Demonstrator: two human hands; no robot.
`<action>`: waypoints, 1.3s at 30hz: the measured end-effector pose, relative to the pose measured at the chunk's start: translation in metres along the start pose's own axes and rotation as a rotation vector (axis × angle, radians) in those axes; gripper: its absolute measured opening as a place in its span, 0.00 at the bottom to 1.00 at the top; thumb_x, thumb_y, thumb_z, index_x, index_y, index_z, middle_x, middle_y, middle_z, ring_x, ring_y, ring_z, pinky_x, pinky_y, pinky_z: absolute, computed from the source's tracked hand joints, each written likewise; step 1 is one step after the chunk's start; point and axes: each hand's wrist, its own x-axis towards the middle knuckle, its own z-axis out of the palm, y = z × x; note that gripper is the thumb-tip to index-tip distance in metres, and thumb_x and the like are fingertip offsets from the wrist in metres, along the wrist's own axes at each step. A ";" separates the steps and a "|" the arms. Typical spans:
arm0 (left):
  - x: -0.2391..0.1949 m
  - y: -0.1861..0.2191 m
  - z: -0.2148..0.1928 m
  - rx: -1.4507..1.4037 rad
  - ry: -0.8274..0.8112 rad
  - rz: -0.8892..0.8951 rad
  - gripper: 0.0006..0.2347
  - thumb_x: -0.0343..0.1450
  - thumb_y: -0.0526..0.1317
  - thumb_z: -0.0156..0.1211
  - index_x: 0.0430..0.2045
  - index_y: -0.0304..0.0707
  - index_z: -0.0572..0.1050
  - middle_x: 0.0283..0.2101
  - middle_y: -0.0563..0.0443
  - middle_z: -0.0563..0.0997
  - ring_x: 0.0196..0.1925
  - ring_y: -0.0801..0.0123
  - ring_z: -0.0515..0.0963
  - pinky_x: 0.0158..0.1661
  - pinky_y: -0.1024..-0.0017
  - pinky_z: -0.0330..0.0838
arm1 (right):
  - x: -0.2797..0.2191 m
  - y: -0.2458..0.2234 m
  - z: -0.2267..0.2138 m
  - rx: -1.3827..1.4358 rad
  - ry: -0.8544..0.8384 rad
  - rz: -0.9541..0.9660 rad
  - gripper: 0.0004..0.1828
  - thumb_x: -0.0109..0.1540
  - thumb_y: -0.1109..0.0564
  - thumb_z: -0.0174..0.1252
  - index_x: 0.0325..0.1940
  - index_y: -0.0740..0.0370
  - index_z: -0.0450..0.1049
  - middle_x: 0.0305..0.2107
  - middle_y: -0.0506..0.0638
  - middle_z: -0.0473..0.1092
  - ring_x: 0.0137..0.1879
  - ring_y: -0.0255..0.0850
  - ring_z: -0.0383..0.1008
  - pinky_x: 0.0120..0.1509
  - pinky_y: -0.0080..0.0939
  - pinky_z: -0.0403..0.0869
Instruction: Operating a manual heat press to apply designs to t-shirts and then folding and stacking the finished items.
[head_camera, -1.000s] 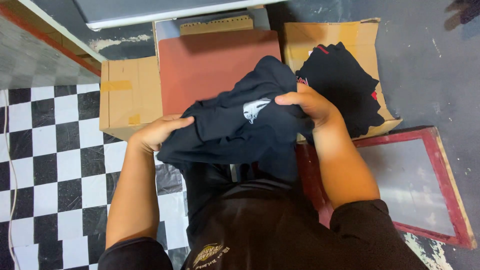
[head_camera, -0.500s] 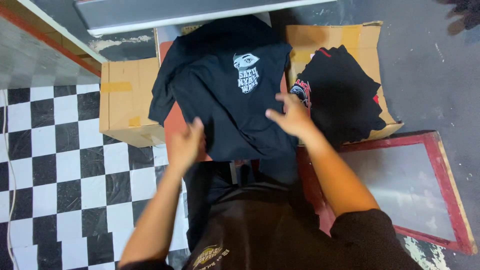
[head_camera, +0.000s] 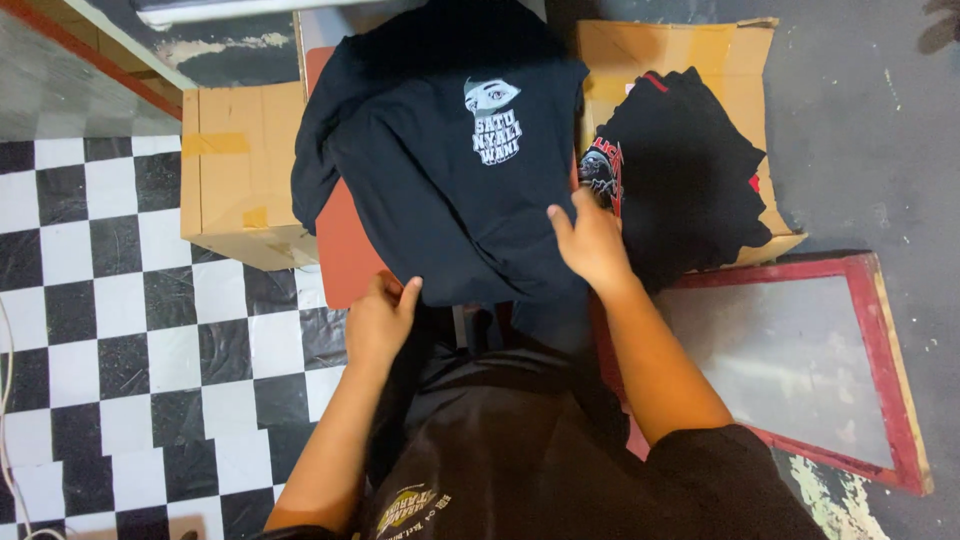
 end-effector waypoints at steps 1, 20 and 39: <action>0.005 -0.003 0.005 0.001 -0.004 -0.004 0.20 0.73 0.60 0.59 0.35 0.41 0.78 0.33 0.39 0.86 0.46 0.40 0.84 0.44 0.50 0.76 | -0.002 -0.004 -0.007 -0.001 -0.005 0.002 0.26 0.69 0.41 0.54 0.58 0.65 0.73 0.49 0.68 0.75 0.56 0.63 0.76 0.61 0.63 0.67; 0.029 -0.006 -0.066 -1.435 0.118 -0.041 0.09 0.80 0.47 0.48 0.42 0.44 0.67 0.33 0.45 0.79 0.31 0.60 0.85 0.31 0.67 0.84 | 0.007 0.041 -0.080 1.452 -0.124 0.040 0.19 0.65 0.62 0.58 0.61 0.63 0.72 0.48 0.61 0.77 0.51 0.49 0.83 0.56 0.50 0.82; 0.018 -0.096 -0.076 -0.359 -0.067 -0.163 0.27 0.68 0.51 0.73 0.58 0.37 0.74 0.33 0.38 0.82 0.34 0.57 0.82 0.32 0.61 0.75 | -0.042 0.056 -0.009 1.047 -0.309 0.271 0.19 0.61 0.63 0.65 0.54 0.68 0.71 0.34 0.53 0.75 0.34 0.45 0.81 0.32 0.47 0.82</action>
